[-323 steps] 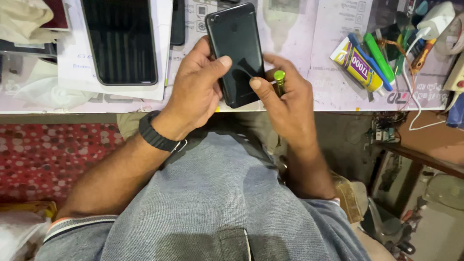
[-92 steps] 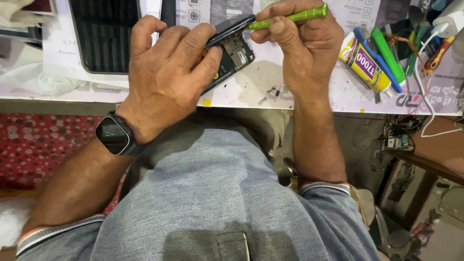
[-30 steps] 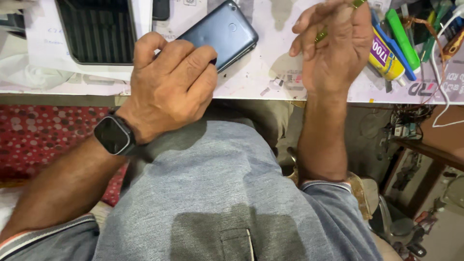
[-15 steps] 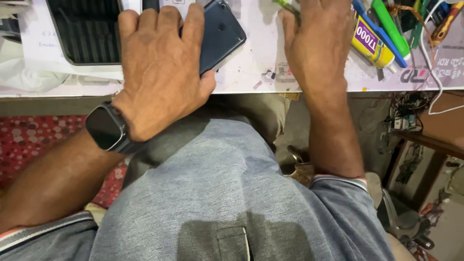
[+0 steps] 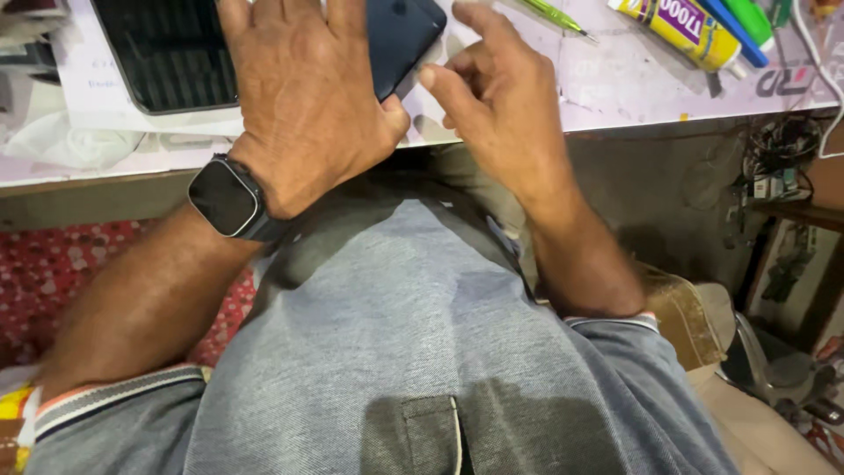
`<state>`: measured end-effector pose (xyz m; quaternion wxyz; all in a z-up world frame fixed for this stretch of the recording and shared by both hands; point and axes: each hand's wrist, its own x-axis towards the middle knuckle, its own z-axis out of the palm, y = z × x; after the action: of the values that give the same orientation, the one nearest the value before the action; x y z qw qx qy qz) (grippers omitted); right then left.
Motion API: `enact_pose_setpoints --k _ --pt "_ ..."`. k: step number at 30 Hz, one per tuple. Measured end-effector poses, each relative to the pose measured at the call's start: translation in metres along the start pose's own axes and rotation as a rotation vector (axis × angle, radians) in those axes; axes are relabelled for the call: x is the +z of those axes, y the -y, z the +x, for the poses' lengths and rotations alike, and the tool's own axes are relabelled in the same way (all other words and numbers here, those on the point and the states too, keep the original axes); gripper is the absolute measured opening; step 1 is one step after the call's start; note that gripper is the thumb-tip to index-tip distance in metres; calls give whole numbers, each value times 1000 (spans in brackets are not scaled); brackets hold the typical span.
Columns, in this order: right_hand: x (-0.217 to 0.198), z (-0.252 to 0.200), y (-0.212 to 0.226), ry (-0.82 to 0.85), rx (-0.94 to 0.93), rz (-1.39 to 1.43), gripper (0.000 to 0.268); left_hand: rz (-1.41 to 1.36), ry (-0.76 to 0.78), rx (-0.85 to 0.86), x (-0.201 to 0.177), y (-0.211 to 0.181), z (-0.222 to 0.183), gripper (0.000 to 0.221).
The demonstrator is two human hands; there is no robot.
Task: The person disassembles a mobile phone using a screwdriver, removes the back cover and SIM tray, and then reassembles the device by pressing the back cover and screen together by hand.
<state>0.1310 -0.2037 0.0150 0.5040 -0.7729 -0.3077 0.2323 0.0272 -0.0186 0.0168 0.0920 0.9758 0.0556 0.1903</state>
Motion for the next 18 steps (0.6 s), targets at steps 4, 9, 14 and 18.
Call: enact_pose_setpoints --k 4,9,14,18 --pt "-1 21 3 49 153 -30 55 -69 53 -57 3 1 -1 86" --pt "2 28 -2 37 -63 -230 53 -89 91 -107 7 2 -4 91" --pt "7 27 -8 -47 -200 -325 47 -110 55 -100 4 -1 -8 110" --pt "10 28 -9 -69 -128 -342 51 -146 15 -109 6 -2 -12 107"
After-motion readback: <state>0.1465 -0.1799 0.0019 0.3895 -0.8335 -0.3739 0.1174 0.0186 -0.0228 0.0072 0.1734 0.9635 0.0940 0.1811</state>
